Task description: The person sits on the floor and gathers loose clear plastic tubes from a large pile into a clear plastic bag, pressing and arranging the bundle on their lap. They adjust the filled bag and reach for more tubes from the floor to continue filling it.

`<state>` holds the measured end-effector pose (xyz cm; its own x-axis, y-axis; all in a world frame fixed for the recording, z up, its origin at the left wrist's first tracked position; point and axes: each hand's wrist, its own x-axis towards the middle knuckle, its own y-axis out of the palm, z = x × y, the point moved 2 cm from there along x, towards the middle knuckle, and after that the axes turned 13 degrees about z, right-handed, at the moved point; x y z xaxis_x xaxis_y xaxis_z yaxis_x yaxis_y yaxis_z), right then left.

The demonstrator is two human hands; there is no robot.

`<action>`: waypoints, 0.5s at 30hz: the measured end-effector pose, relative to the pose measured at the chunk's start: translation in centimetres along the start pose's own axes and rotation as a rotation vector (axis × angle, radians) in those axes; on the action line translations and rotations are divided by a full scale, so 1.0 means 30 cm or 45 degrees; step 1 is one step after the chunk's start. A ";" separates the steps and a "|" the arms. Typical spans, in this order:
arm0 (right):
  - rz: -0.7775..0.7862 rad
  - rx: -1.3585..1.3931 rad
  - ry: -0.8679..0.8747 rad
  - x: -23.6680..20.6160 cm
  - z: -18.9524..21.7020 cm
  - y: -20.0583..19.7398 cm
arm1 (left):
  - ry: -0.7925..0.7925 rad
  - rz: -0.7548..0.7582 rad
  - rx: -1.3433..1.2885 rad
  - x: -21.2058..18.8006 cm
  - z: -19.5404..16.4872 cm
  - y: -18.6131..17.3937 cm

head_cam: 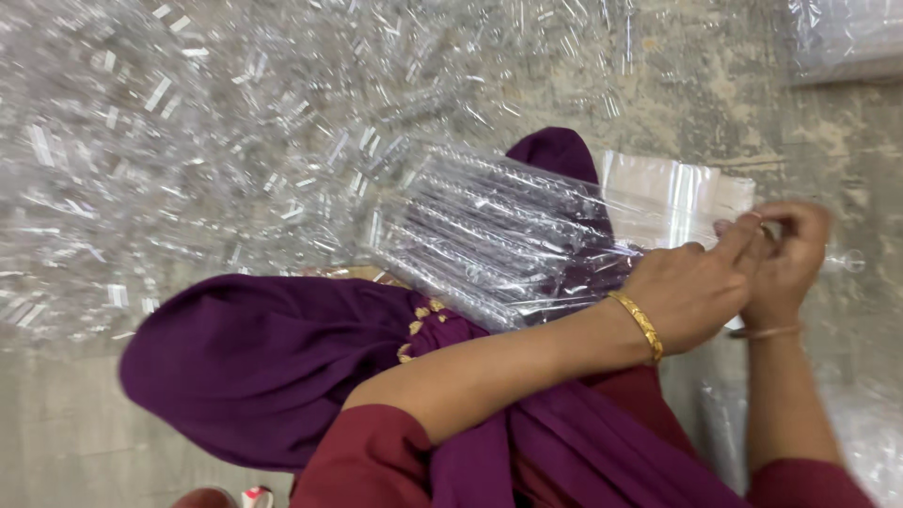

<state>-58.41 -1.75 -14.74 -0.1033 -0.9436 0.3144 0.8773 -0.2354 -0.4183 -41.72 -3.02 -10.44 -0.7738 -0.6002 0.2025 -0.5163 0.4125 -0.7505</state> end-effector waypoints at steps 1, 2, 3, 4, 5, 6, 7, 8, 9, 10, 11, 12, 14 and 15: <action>0.148 -0.049 0.032 0.036 0.026 0.009 | -0.006 0.062 0.079 -0.005 -0.006 -0.008; 0.299 -0.103 0.064 0.072 0.052 0.007 | 0.014 -0.019 0.137 -0.013 -0.013 -0.025; 0.455 -0.160 0.098 0.102 0.073 0.014 | 0.031 -0.103 0.190 -0.024 -0.017 -0.047; 0.472 -0.093 0.038 0.131 0.096 0.018 | 0.044 -0.191 0.238 -0.038 -0.024 -0.071; 0.498 -0.025 -0.019 0.164 0.117 0.022 | 0.042 -0.159 0.210 -0.055 -0.022 -0.094; 0.524 0.046 -0.074 0.195 0.133 0.038 | 0.040 -0.123 0.184 -0.082 -0.005 -0.127; 0.497 0.237 -0.071 0.226 0.144 0.064 | 0.042 -0.083 0.163 -0.126 0.013 -0.166; 0.468 0.427 -0.063 0.253 0.154 0.091 | -0.055 0.060 0.187 -0.183 0.025 -0.200; 0.474 0.448 -0.070 0.286 0.169 0.109 | -0.150 0.204 0.206 -0.245 0.030 -0.237; 0.465 0.493 -0.097 0.332 0.190 0.116 | -0.197 0.399 0.319 -0.313 0.028 -0.278; 0.457 0.539 -0.123 0.378 0.211 0.123 | -0.247 0.593 0.435 -0.385 0.024 -0.325; 0.451 0.576 -0.149 0.427 0.237 0.126 | -0.196 0.521 0.398 -0.448 0.008 -0.390; 0.460 0.610 -0.209 0.471 0.291 0.113 | -0.228 0.486 0.321 -0.580 -0.030 -0.534; 0.479 0.626 -0.238 0.484 0.320 0.100 | -0.308 0.513 0.277 -0.634 -0.051 -0.609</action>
<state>-52.79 -13.92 -3.26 0.2978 -0.8740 0.3839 0.9545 0.2797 -0.1035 -18.12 1.90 0.39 -0.7750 -0.5754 -0.2614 -0.0870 0.5068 -0.8577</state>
